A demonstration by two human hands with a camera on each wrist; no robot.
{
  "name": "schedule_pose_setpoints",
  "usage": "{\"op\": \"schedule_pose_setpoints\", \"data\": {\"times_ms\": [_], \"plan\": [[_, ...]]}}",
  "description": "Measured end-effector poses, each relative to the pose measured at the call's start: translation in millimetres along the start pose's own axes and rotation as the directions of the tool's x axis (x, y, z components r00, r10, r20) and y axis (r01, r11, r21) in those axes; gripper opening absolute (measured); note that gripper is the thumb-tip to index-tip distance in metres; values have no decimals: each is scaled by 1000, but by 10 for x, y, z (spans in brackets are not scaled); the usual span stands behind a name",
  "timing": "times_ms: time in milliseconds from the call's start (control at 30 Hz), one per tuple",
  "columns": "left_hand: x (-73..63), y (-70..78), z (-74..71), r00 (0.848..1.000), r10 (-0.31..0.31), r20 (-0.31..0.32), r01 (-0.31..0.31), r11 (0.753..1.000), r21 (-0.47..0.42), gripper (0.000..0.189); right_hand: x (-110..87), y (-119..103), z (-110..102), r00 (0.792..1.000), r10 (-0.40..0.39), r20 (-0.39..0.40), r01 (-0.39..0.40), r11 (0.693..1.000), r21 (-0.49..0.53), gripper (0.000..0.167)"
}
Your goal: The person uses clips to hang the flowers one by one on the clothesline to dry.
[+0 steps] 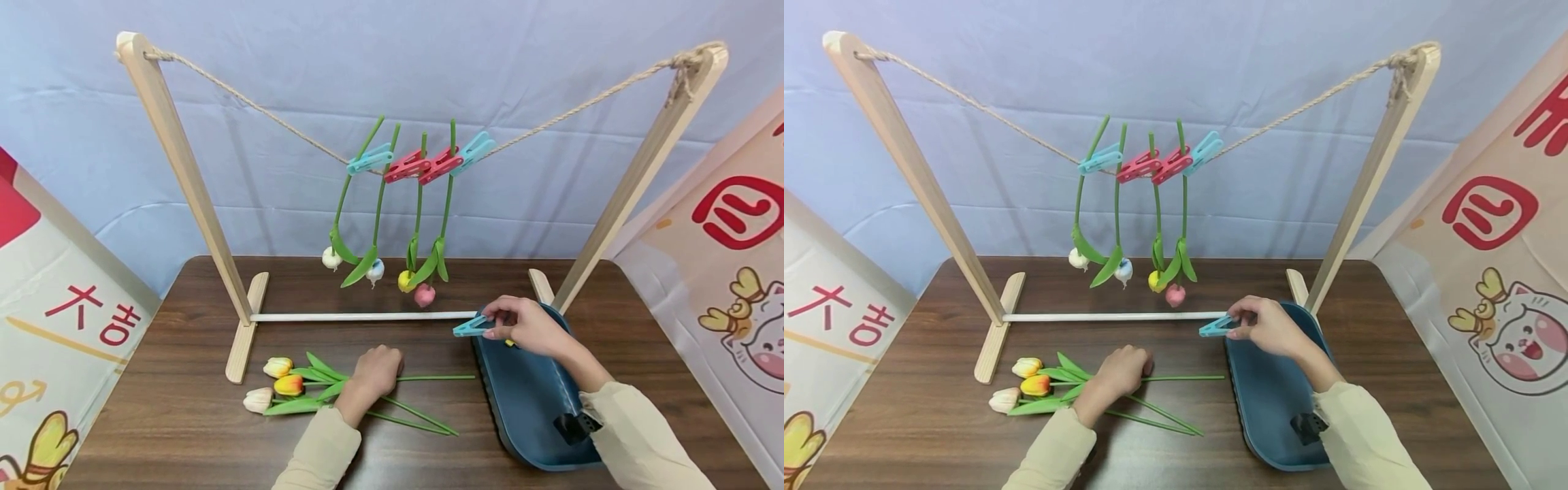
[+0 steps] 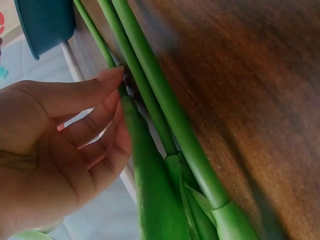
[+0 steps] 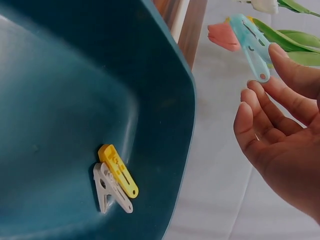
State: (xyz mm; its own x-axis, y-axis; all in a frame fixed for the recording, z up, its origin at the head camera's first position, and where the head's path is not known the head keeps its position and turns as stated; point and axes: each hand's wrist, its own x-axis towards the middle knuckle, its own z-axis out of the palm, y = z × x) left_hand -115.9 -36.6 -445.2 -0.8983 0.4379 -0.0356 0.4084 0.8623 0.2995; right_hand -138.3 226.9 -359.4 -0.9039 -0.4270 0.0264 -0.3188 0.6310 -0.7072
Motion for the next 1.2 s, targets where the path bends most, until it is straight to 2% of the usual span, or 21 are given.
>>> {"op": "schedule_pose_setpoints", "data": {"times_ms": [233, 400, 533, 633, 733, 900, 1100, 1200], "plan": [[-3, 0, 9, 1000, -3, -3, 3, 1000, -11, 34, -49, 61, -22, 999, 28, -18, -28, 1000, -3, 24], [5, -5, -49, 1000, -8, -24, 7, 1000, -22, 34, -77, 42, -96, 996, 41, -82, -44, 999, -33, 25], [15, -21, -178, 996, -12, -92, 9, 1000, -30, 23, -109, 24, -199, 979, 74, -190, -92, 992, -86, 24], [34, -34, -316, 984, -4, -180, -4, 999, -45, 23, -143, 18, -267, 956, 82, -283, -124, 983, -137, 20], [64, -28, -465, 956, 2, -293, -29, 996, -88, 26, -175, 10, -312, 939, 59, -338, -123, 978, -171, 16], [122, 37, -681, 888, 8, -459, -94, 982, -165, 17, -190, -2, -330, 931, 15, -365, -93, 976, -197, 10], [208, 158, -908, 817, 19, -576, -166, 965, -204, 16, -158, -3, -316, 940, -8, -341, -66, 977, -204, 5], [254, 219, -1017, 792, 31, -609, -194, 960, -204, 15, -148, -7, -314, 949, 4, -315, -71, 977, -201, 5]]}}
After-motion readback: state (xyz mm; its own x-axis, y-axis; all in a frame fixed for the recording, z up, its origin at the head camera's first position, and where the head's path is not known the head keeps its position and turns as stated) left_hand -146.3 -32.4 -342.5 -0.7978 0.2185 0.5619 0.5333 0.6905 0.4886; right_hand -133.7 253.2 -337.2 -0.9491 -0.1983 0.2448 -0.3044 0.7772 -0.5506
